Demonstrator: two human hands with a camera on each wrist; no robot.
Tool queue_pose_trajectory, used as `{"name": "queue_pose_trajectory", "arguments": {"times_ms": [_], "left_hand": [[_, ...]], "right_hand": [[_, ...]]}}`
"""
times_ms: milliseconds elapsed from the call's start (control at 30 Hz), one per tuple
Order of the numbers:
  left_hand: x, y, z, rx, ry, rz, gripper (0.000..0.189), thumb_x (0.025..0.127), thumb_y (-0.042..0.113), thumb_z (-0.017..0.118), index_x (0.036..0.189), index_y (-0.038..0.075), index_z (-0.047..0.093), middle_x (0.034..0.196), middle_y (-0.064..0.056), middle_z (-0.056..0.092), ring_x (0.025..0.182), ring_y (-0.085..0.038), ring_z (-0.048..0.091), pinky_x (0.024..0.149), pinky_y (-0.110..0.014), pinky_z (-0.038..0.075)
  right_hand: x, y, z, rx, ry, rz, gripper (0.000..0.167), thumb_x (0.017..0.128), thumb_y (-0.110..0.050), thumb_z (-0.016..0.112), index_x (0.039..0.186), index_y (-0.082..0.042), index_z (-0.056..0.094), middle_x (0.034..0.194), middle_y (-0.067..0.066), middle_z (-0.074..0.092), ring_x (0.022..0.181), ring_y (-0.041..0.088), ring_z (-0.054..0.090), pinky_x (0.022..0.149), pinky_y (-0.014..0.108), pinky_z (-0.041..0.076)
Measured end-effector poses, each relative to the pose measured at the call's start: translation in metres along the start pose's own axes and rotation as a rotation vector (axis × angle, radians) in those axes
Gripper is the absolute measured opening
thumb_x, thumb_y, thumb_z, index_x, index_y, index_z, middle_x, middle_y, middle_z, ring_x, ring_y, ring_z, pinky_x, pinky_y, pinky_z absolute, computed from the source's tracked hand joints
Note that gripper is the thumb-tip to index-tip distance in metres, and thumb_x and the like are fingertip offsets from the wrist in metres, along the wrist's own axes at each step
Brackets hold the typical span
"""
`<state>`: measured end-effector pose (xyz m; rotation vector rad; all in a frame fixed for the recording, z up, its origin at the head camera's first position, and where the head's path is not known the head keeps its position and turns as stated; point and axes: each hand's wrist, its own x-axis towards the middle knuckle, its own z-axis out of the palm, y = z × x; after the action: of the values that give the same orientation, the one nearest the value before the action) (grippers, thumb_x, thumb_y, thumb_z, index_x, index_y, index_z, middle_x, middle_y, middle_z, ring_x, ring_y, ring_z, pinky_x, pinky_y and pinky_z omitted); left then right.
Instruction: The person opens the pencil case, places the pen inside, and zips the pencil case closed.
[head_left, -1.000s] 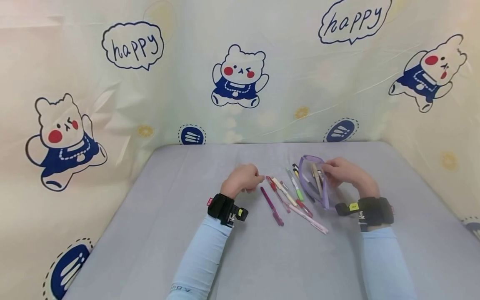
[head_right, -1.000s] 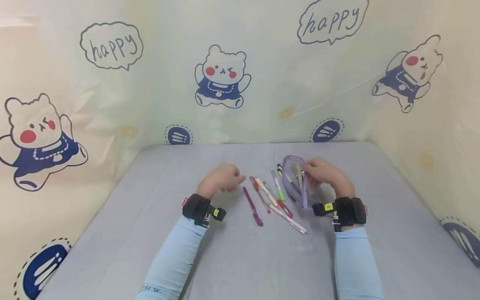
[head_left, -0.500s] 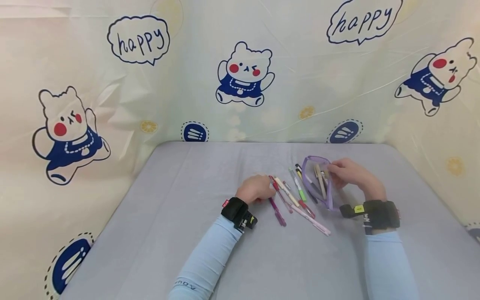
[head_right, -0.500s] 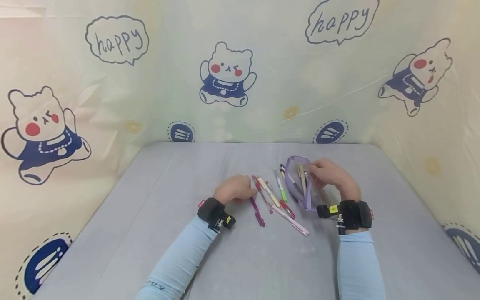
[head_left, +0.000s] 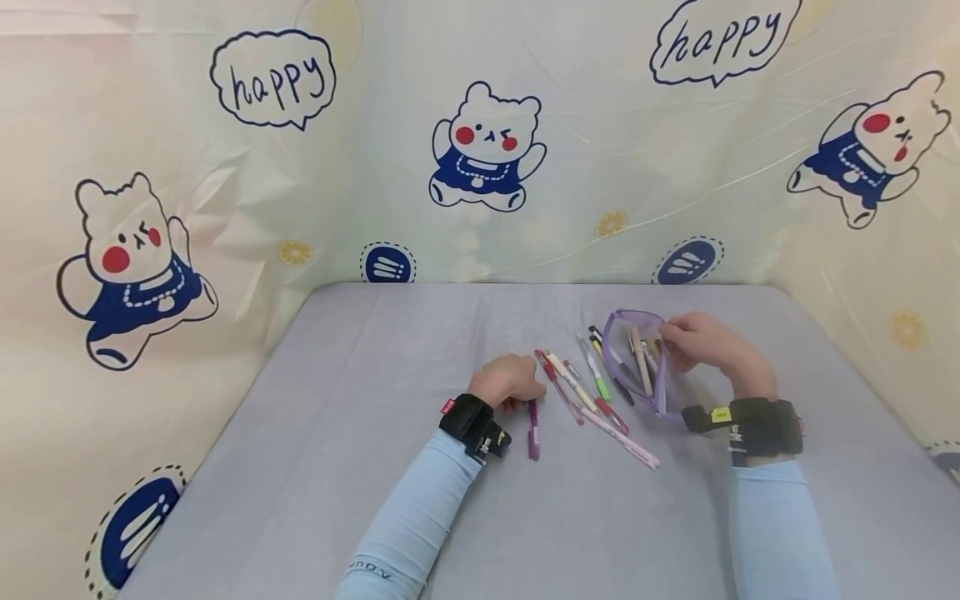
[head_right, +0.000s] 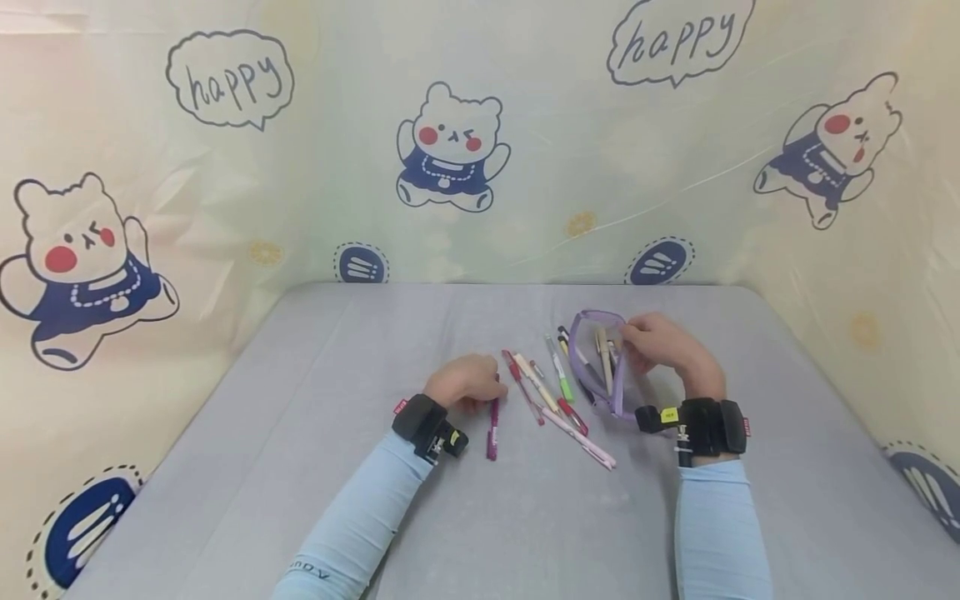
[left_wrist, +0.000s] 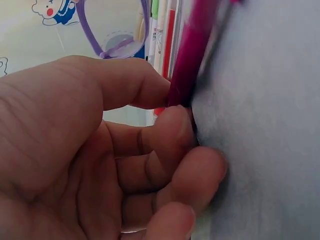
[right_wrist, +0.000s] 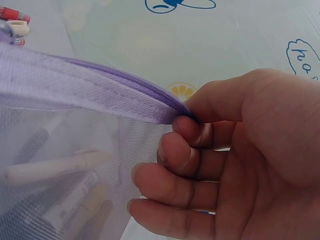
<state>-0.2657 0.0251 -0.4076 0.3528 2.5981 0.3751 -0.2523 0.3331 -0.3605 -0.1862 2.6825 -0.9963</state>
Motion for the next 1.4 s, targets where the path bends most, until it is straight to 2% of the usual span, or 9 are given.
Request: {"name": "queue_pose_trajectory", "arguments": {"times_ms": [300,533,633,733,800,900,1067,1200,1400], "left_hand": [[0.002,-0.004,-0.003,-0.074,-0.034,0.018,0.026,0.094,0.031,0.057,0.079,0.011,0.062,0.061,-0.004,0.059,0.053,-0.020,0.058,0.049,-0.029,0.045],[0.012,-0.005,-0.009,-0.179,-0.070,0.097,0.044,0.099,0.033,0.051,0.062,0.011,0.056,0.051,-0.003,0.051,0.045,-0.018,0.048,0.044,-0.028,0.037],[0.014,-0.003,-0.013,-0.208,-0.031,0.139,0.041,0.099,0.035,0.049,0.066,0.012,0.058,0.051,-0.002,0.051,0.044,-0.017,0.048,0.043,-0.027,0.037],[0.013,0.001,-0.021,-0.252,0.021,0.156,0.035,0.099,0.035,0.049,0.079,0.010,0.062,0.056,-0.002,0.054,0.049,-0.017,0.051,0.047,-0.027,0.042],[0.011,0.007,-0.027,-0.259,0.048,0.163,0.034,0.099,0.036,0.048,0.085,0.008,0.063,0.061,-0.004,0.057,0.053,-0.017,0.054,0.051,-0.028,0.047],[0.009,0.019,-0.034,-0.283,0.052,0.197,0.037,0.100,0.036,0.047,0.088,0.004,0.064,0.065,-0.006,0.059,0.057,-0.019,0.057,0.055,-0.029,0.051],[0.012,0.035,-0.038,-0.327,0.075,0.259,0.041,0.101,0.036,0.046,0.090,0.001,0.065,0.061,-0.004,0.057,0.060,-0.023,0.062,0.055,-0.031,0.053],[0.015,0.041,-0.035,-0.363,0.086,0.260,0.038,0.101,0.035,0.048,0.084,0.005,0.064,0.057,-0.002,0.054,0.059,-0.025,0.063,0.060,-0.035,0.056],[0.023,0.047,-0.032,-0.415,0.115,0.259,0.043,0.100,0.036,0.046,0.076,0.004,0.061,0.058,-0.002,0.054,0.061,-0.026,0.061,0.066,-0.041,0.055]], "right_hand": [[0.001,0.003,0.000,-0.011,-0.008,0.007,0.036,0.104,-0.021,0.040,0.107,0.009,0.058,0.079,0.008,0.063,0.073,0.018,0.064,0.070,0.033,0.057],[0.000,0.002,-0.003,-0.013,-0.002,0.006,0.036,0.104,-0.021,0.039,0.105,0.010,0.058,0.078,0.008,0.062,0.073,0.018,0.063,0.069,0.033,0.056],[-0.001,0.001,-0.004,-0.032,-0.001,0.006,0.035,0.104,-0.022,0.040,0.104,0.007,0.059,0.078,0.007,0.062,0.074,0.018,0.063,0.071,0.034,0.056],[-0.001,0.000,-0.001,-0.034,-0.002,0.003,0.035,0.104,-0.023,0.040,0.101,0.005,0.060,0.077,0.006,0.062,0.074,0.018,0.063,0.072,0.035,0.056],[0.000,0.000,0.000,-0.022,-0.002,0.003,0.034,0.104,-0.023,0.040,0.099,0.004,0.060,0.077,0.006,0.062,0.073,0.018,0.063,0.072,0.035,0.057],[-0.002,0.001,0.001,-0.001,0.011,0.008,0.034,0.104,-0.023,0.040,0.099,0.005,0.059,0.077,0.006,0.062,0.072,0.017,0.063,0.070,0.034,0.057],[-0.003,0.000,0.001,0.021,0.029,-0.002,0.032,0.104,-0.021,0.041,0.093,0.004,0.059,0.074,0.006,0.061,0.069,0.017,0.062,0.068,0.033,0.056],[-0.002,-0.001,0.003,0.022,0.026,0.000,0.031,0.103,-0.020,0.042,0.092,0.002,0.060,0.074,0.006,0.062,0.070,0.018,0.062,0.068,0.032,0.056],[-0.003,-0.001,0.004,0.022,0.021,0.010,0.033,0.104,-0.021,0.040,0.093,0.003,0.059,0.077,0.008,0.063,0.072,0.018,0.064,0.069,0.035,0.057]]}}
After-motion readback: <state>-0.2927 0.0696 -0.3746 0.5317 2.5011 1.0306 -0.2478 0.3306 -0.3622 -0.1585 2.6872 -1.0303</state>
